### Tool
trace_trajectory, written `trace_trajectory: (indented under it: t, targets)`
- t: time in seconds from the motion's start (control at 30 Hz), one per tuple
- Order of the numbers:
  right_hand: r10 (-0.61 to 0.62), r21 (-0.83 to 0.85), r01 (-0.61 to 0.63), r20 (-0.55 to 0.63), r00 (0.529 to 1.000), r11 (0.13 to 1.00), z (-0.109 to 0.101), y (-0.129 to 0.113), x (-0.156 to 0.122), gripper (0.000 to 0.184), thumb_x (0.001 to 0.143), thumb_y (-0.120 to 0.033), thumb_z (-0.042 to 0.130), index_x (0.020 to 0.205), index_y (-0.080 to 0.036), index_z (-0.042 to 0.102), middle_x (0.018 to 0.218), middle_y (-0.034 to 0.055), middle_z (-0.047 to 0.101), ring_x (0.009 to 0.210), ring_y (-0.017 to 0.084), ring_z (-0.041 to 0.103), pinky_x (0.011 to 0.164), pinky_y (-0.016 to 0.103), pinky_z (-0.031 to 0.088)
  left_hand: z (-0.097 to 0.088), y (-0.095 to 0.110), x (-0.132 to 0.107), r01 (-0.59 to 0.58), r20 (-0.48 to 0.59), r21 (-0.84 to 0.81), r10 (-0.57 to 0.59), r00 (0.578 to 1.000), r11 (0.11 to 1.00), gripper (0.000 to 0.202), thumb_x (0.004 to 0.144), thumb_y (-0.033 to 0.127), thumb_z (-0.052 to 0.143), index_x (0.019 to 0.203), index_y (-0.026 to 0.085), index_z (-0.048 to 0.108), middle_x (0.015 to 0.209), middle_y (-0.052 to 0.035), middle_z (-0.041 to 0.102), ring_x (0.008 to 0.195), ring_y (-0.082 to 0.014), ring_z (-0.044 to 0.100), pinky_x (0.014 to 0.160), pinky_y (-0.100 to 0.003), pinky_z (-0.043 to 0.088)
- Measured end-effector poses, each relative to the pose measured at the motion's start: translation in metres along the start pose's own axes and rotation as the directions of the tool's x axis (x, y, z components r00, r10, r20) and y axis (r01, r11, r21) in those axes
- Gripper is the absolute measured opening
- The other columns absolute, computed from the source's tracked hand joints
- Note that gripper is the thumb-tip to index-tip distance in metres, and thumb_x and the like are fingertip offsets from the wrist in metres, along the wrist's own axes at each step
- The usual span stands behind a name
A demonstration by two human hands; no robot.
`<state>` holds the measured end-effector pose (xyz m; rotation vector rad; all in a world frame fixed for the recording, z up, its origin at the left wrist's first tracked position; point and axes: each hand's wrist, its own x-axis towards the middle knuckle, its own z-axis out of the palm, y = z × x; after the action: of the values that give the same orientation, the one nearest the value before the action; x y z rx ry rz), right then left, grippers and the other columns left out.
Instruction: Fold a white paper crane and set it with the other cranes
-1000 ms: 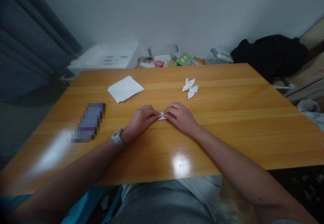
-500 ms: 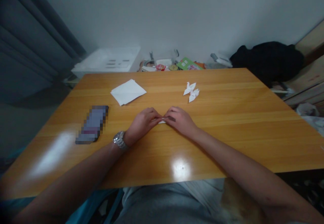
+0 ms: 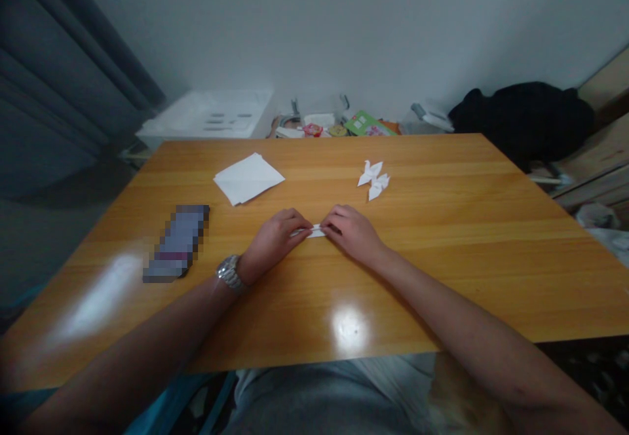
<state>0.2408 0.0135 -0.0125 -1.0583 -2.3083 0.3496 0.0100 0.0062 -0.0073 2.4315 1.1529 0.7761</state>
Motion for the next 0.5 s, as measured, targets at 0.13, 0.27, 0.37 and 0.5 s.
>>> trace_trajectory:
  t: [0.13,0.27,0.37,0.5]
  targets:
    - [0.017,0.026,-0.018,0.030,0.999,0.999,-0.002,0.001,-0.001,0.011,0.096,-0.026,0.064,0.091,-0.021,0.072,0.091,0.0068,0.067,0.087,0.022,0.062,0.077,0.037,0.048,0.000,0.001,0.000,0.040,0.014,0.048,-0.041,0.999,0.998,0.014,0.098,0.026,0.061,0.095,0.018,0.072,0.094,-0.0057,0.065,0.088,-0.0197,0.062,0.080,-0.032,0.049]
    - [0.051,0.021,-0.052,0.048,0.998,0.998,-0.008,0.001,-0.002,0.009,0.094,-0.022,0.065,0.089,-0.021,0.072,0.092,0.0072,0.068,0.087,0.022,0.062,0.077,0.037,0.048,-0.001,0.000,0.000,0.048,0.024,0.061,-0.050,0.998,0.997,0.015,0.098,0.027,0.060,0.095,0.019,0.073,0.094,-0.0053,0.065,0.088,-0.0195,0.062,0.081,-0.032,0.049]
    - [0.065,0.027,-0.066,0.050,0.997,0.997,-0.011,0.001,-0.002,0.008,0.093,-0.020,0.066,0.088,-0.020,0.071,0.091,0.0072,0.068,0.087,0.022,0.062,0.077,0.036,0.049,-0.001,-0.001,0.000,0.056,0.025,0.044,-0.057,0.998,0.997,0.015,0.098,0.027,0.061,0.094,0.020,0.073,0.093,-0.0051,0.065,0.086,-0.0189,0.062,0.080,-0.032,0.049]
    - [0.075,0.037,-0.077,0.053,0.996,0.996,-0.011,0.002,-0.003,0.008,0.093,-0.019,0.066,0.087,-0.019,0.070,0.089,0.0072,0.069,0.086,0.022,0.062,0.076,0.036,0.048,-0.001,-0.001,0.000,0.085,0.017,0.025,-0.086,0.996,0.996,0.013,0.097,0.027,0.062,0.093,0.020,0.072,0.092,-0.0046,0.065,0.085,-0.0181,0.062,0.078,-0.031,0.049]
